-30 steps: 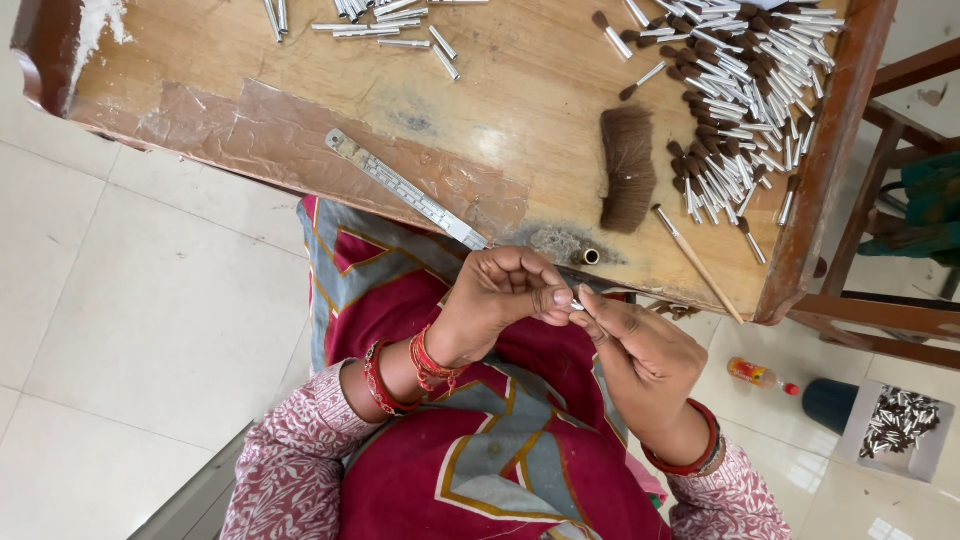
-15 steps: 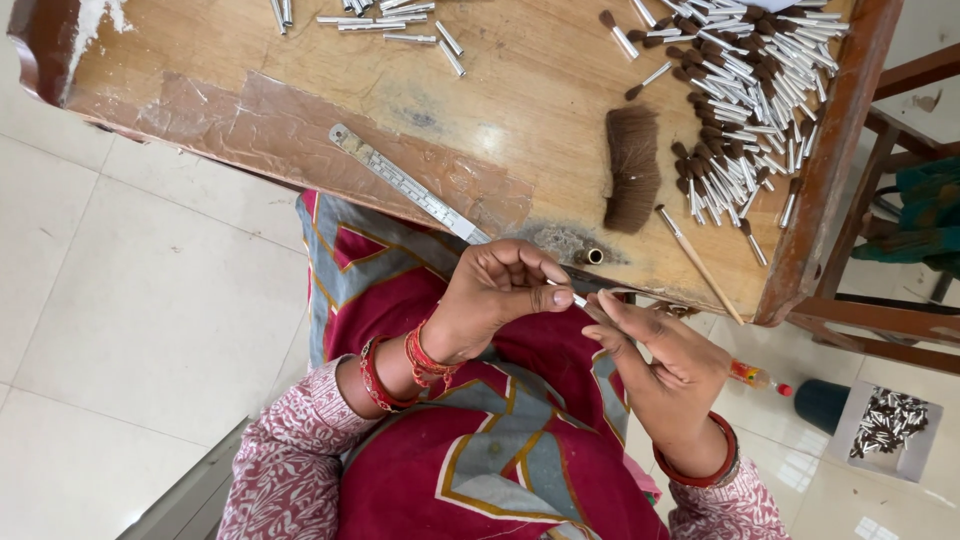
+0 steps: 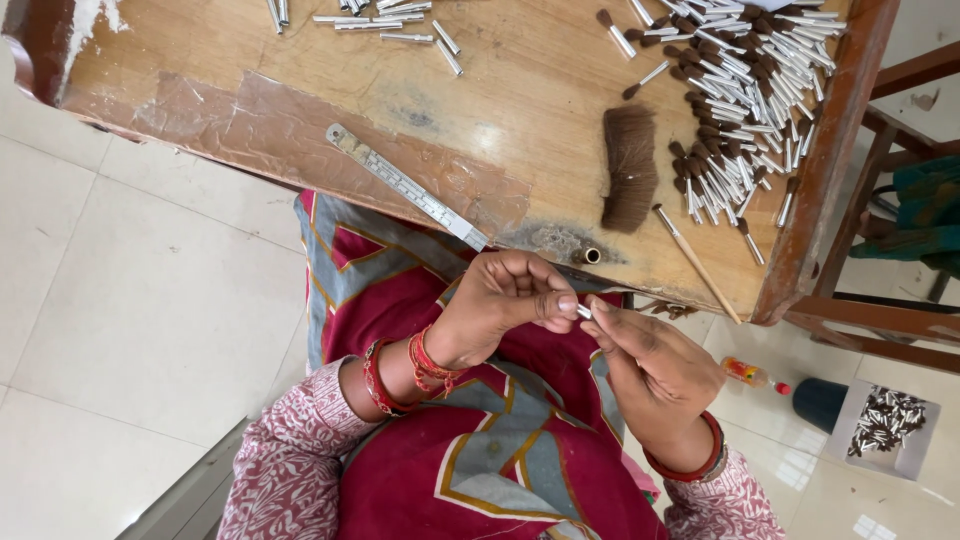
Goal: Assembling cosmetic brushes by inserting brown fibers into small metal ferrules.
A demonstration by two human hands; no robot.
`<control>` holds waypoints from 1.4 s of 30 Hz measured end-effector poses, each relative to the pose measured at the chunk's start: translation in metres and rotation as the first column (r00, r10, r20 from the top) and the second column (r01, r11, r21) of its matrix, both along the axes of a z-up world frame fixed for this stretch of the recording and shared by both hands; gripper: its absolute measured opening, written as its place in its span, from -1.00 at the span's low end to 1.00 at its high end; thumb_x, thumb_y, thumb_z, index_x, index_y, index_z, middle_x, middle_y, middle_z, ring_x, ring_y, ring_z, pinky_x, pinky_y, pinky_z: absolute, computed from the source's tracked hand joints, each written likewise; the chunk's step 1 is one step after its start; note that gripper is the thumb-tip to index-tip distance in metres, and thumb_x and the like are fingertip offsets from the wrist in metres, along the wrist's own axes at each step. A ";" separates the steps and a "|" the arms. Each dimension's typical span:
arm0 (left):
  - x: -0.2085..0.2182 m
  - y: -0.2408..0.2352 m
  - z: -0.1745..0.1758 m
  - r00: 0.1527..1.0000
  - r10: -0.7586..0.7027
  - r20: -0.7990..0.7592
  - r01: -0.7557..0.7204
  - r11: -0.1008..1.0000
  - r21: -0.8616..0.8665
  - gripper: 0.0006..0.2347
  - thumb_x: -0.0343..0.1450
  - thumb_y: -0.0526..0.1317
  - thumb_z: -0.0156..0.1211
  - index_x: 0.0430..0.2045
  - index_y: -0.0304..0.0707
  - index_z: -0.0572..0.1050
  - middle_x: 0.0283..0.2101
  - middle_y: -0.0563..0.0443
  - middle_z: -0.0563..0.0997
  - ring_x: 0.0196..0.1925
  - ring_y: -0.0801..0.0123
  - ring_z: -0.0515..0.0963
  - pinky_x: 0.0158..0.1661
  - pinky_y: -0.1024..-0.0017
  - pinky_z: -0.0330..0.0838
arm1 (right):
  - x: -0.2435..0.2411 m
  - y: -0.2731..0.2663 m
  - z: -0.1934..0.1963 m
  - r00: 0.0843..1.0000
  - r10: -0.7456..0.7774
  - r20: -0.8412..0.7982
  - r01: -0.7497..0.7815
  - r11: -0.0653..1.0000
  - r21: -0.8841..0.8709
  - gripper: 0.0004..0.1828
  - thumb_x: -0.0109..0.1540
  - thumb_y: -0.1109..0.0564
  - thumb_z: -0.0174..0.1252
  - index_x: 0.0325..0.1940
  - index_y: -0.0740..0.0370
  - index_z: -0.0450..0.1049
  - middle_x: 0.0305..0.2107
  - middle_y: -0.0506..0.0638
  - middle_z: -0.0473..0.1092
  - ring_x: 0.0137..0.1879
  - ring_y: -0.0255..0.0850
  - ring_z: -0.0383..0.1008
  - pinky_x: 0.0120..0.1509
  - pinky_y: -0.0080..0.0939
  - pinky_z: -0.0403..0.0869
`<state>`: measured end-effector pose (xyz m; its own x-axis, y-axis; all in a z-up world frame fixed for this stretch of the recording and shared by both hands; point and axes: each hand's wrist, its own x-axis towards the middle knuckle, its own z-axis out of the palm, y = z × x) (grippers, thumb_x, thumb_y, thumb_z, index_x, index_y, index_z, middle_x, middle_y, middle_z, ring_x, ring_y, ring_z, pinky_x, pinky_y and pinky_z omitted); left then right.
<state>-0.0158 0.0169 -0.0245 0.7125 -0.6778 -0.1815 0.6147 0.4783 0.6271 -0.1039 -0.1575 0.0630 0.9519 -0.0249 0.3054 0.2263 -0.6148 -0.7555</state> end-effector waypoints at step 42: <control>0.027 -0.015 0.018 0.972 0.232 -0.048 -0.232 0.973 0.007 -0.88 0.44 -0.40 0.30 -0.19 -0.40 0.55 -0.18 -0.16 0.71 -0.13 0.26 0.73 -0.10 0.38 0.65 | 0.005 -0.029 -0.030 0.966 -0.236 0.101 0.244 0.967 -0.078 -0.69 0.31 0.40 0.23 0.12 0.23 0.55 -0.12 0.10 0.45 -0.03 -0.18 0.51 -0.04 -0.29 0.50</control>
